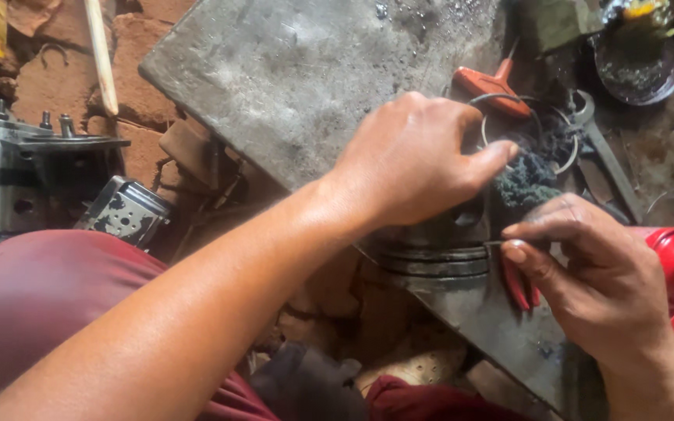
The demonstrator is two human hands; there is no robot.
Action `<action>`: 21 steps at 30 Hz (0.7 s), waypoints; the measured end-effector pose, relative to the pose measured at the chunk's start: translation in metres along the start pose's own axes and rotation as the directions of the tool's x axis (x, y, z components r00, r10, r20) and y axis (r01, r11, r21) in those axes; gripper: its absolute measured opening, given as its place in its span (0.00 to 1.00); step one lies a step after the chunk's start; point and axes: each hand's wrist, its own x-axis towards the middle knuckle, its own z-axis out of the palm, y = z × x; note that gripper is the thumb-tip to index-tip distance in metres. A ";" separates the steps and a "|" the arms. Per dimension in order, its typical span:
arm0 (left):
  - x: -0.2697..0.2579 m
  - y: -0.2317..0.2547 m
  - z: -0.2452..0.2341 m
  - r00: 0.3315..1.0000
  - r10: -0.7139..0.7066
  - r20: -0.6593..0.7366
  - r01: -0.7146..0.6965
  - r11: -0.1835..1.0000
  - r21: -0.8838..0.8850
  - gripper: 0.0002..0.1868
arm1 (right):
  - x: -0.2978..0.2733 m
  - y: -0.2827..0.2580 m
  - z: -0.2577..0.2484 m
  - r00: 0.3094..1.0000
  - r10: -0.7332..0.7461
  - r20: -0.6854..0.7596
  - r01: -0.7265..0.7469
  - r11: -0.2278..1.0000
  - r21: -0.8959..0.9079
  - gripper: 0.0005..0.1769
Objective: The person cleans a metal piston by hand, using a dark cloth to wipe the exterior and a small metal tool to scrape the ring grooves. The person rotates the piston to access different areas and continues cleaning the grooves and surface.
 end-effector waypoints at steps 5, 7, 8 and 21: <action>0.002 0.002 0.004 0.998 0.032 -0.054 -0.030 0.999 0.030 0.24 | 0.000 -0.002 0.016 0.998 0.029 -0.050 -0.024 0.994 0.110 0.08; 0.003 0.002 0.007 0.997 0.038 -0.074 -0.035 0.998 0.046 0.24 | -0.001 -0.010 0.025 0.994 0.066 -0.085 -0.063 0.997 0.039 0.09; 0.004 0.003 0.009 0.997 0.029 -0.078 -0.025 0.999 0.047 0.24 | 0.000 -0.013 0.026 0.997 0.021 -0.080 -0.025 0.998 -0.051 0.10; 0.003 0.003 0.011 0.996 0.027 -0.084 -0.024 0.999 0.034 0.23 | 0.007 -0.024 0.025 0.984 -0.170 -0.057 0.153 0.961 -0.231 0.12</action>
